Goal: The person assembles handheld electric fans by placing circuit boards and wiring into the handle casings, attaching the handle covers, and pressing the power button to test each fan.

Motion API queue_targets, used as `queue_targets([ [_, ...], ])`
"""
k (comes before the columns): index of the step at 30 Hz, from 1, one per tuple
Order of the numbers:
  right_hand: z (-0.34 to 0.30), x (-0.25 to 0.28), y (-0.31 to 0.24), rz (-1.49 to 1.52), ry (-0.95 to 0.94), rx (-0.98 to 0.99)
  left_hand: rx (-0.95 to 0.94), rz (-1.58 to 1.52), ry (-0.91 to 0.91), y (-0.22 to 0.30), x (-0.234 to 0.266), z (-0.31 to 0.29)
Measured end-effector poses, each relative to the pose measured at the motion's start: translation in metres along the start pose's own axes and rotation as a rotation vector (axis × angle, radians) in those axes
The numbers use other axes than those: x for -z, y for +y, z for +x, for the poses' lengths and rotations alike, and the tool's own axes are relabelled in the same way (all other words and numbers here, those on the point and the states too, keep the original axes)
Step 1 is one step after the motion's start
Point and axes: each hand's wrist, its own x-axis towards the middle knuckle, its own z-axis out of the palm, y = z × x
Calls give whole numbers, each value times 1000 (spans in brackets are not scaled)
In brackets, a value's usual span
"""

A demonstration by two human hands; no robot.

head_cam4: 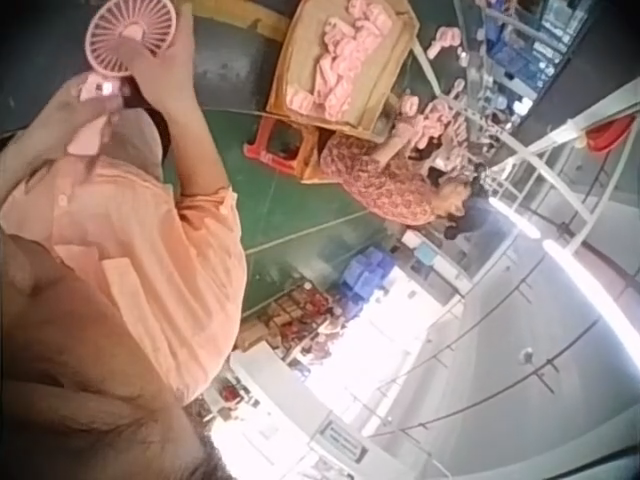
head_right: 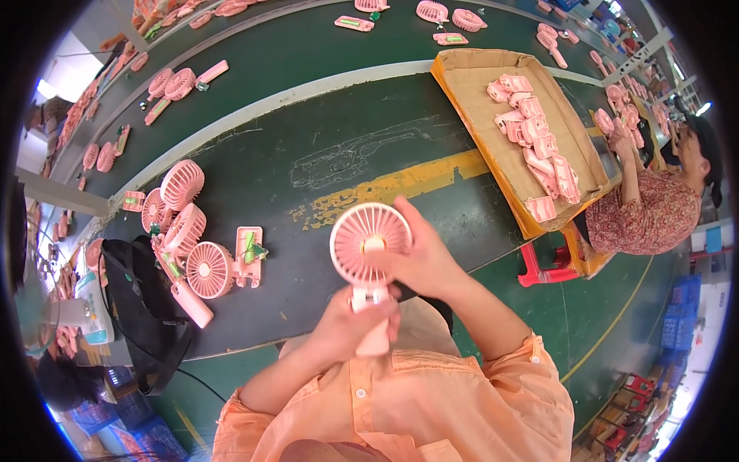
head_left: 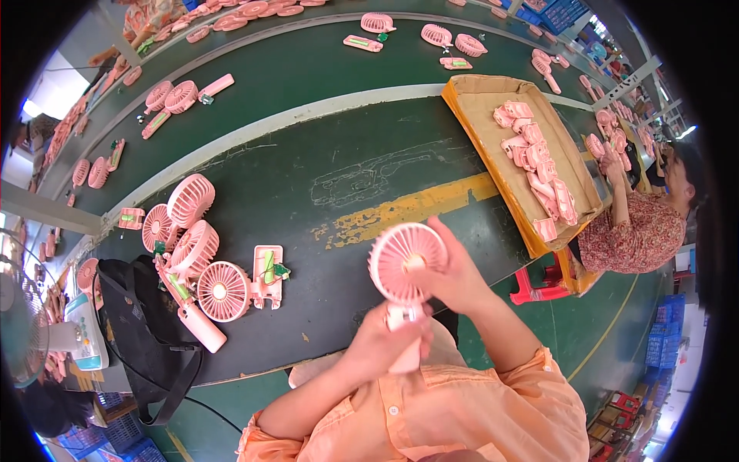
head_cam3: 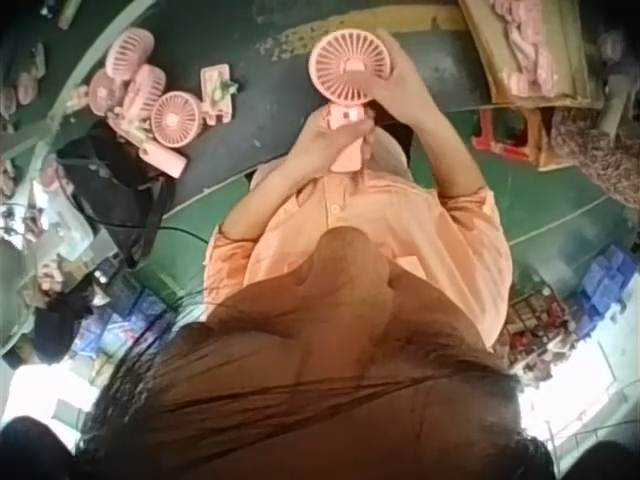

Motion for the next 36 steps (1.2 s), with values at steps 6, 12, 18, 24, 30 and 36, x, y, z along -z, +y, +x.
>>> queue_targets([
  [6,3,10,3,-460,-268,-10,-60,320,213,3,13,16],
  [12,1,13,-6,-386,-356,-218,-14,620,151,22,9,9],
  [18,6,18,0,-31,-442,-276,-18,312,160,10,29,23],
  [24,17,21,-3,-206,-346,-190,-81,-28,153,-3,40,33],
  [30,29,34,-16,-764,-57,30,-67,-202,233,3,34,25],
  [36,19,20,-3,-819,-80,759,-68,-142,291,-2,34,23],
])
